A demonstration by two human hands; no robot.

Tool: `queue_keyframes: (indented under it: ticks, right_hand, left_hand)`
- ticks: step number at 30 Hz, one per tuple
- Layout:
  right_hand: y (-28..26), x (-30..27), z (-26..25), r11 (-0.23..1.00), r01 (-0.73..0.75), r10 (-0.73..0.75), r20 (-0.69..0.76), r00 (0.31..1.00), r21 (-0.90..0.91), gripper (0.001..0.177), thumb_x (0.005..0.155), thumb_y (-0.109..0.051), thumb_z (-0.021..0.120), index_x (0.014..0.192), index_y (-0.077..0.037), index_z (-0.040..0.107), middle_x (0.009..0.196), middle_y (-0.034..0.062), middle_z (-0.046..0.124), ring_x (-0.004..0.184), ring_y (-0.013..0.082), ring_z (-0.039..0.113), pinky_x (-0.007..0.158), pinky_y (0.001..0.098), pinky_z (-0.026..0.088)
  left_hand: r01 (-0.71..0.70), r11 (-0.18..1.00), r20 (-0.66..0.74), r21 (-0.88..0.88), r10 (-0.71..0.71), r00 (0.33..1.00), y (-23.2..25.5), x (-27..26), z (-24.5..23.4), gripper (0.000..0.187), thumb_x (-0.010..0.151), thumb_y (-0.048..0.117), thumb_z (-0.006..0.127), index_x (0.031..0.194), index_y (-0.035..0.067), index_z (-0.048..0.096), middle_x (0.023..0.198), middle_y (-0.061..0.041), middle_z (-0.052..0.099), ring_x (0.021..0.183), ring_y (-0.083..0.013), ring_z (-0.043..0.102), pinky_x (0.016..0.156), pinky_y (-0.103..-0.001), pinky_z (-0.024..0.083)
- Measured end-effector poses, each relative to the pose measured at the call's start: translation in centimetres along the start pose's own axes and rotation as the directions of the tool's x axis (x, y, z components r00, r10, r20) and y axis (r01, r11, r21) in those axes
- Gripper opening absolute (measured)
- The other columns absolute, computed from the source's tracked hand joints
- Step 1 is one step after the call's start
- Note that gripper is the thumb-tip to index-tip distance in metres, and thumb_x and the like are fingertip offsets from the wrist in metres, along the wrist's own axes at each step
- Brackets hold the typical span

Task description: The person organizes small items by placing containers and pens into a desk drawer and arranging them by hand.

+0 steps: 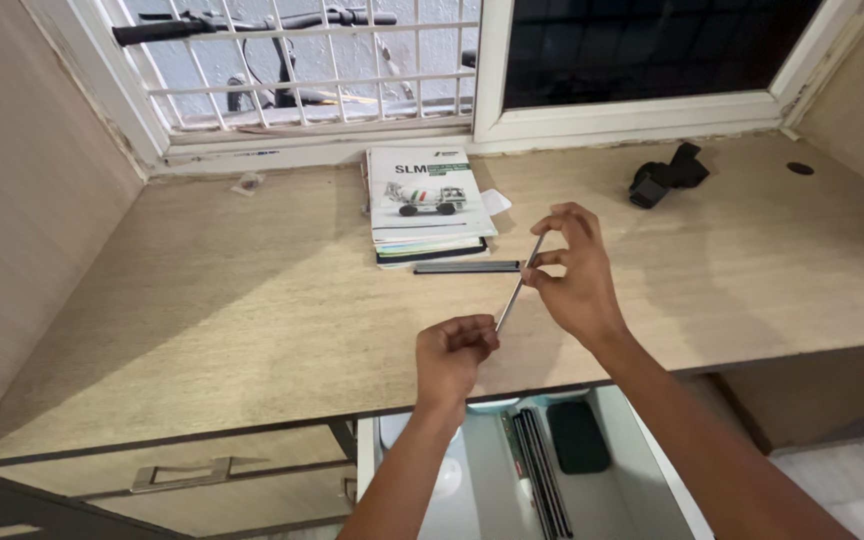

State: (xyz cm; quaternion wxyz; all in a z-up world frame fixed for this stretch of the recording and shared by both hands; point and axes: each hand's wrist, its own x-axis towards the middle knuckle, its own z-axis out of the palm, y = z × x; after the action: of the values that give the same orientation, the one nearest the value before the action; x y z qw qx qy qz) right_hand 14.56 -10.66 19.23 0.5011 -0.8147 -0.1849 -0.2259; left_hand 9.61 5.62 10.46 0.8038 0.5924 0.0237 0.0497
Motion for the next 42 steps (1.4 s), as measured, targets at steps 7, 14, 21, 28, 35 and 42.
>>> queue_keyframes:
  ticks: [7, 14, 21, 28, 35, 42]
  right_hand:
    - [-1.4, -1.4, -0.8, 0.997, -0.069, 0.066, 0.1, 0.993, 0.034, 0.038, 0.08, 0.015, 0.068, 0.113, 0.001, 0.057, 0.145, 0.0077, 0.044, 0.087, 0.0204, 0.072, 0.066, 0.0297, 0.063]
    - [-2.4, -2.9, -1.7, 0.987, -0.162, 0.161, 0.176, 0.971, -0.007, 0.059, 0.077, 0.016, 0.067, 0.13, -0.004, 0.053, 0.144, 0.0048, 0.05, 0.086, 0.0193, 0.072, 0.065, 0.0296, 0.065]
    - [-2.2, -5.0, -1.7, 0.978, -0.21, 0.208, 0.242, 0.948, -0.018, 0.058, 0.074, 0.017, 0.071, 0.126, -0.005, 0.058, 0.145, 0.0037, 0.048, 0.089, 0.0195, 0.07, 0.065, 0.0296, 0.066]
    - [-2.6, -6.5, -2.1, 0.97, -0.241, 0.24, 0.305, 0.922, -0.036, 0.055, 0.075, 0.016, 0.07, 0.123, -0.006, 0.057, 0.145, 0.0029, 0.049, 0.089, 0.0194, 0.071, 0.069, 0.028, 0.063]
    - [-2.9, -8.6, -2.6, 0.967, -0.253, 0.252, 0.329, 0.91, -0.042, 0.05, 0.074, 0.016, 0.071, 0.117, -0.005, 0.057, 0.143, 0.0034, 0.05, 0.091, 0.0183, 0.069, 0.067, 0.0281, 0.063]
    - [-3.4, -11.3, -3.4, 0.969, -0.235, 0.246, 0.368, 0.897, -0.076, 0.042, 0.074, 0.012, 0.072, 0.11, -0.004, 0.06, 0.145, 0.0036, 0.051, 0.082, 0.0176, 0.076, 0.068, 0.0288, 0.062]
  left_hand:
    - [-0.007, 1.0, 0.102, 0.026, 0.005, 0.995, -0.3, -1.9, 1.4, 0.022, 0.082, -0.015, 0.063, 0.103, -0.013, 0.072, 0.087, -0.013, 0.075, 0.076, -0.0172, 0.071, 0.073, -0.029, 0.06]
    - [0.033, 0.99, 0.208, 0.139, -0.062, 0.976, -0.1, -4.2, 2.1, 0.02, 0.088, -0.007, 0.062, 0.106, -0.012, 0.07, 0.084, -0.013, 0.075, 0.074, -0.0163, 0.072, 0.071, -0.028, 0.06]
    - [-0.008, 0.969, 0.203, 0.247, -0.044, 0.978, -0.4, -6.0, 2.2, 0.023, 0.095, 0.005, 0.064, 0.109, -0.011, 0.074, 0.084, -0.012, 0.077, 0.073, -0.0124, 0.071, 0.07, -0.026, 0.057]
    - [-0.018, 0.964, 0.173, 0.265, -0.029, 0.985, -0.2, -7.1, 2.5, 0.026, 0.094, 0.009, 0.065, 0.113, -0.007, 0.073, 0.082, -0.01, 0.078, 0.07, -0.0105, 0.07, 0.068, -0.026, 0.055]
    - [0.016, 0.946, 0.161, 0.324, -0.071, 0.984, -1.2, -7.9, 2.2, 0.021, 0.085, 0.002, 0.072, 0.103, -0.008, 0.076, 0.08, -0.01, 0.077, 0.073, -0.0119, 0.071, 0.07, -0.027, 0.057]
    - [0.046, 0.986, 0.265, 0.162, -0.088, 0.96, -3.7, -8.7, 1.5, 0.022, 0.081, -0.007, 0.067, 0.101, -0.009, 0.074, 0.083, -0.009, 0.077, 0.074, -0.0123, 0.072, 0.067, -0.028, 0.059]
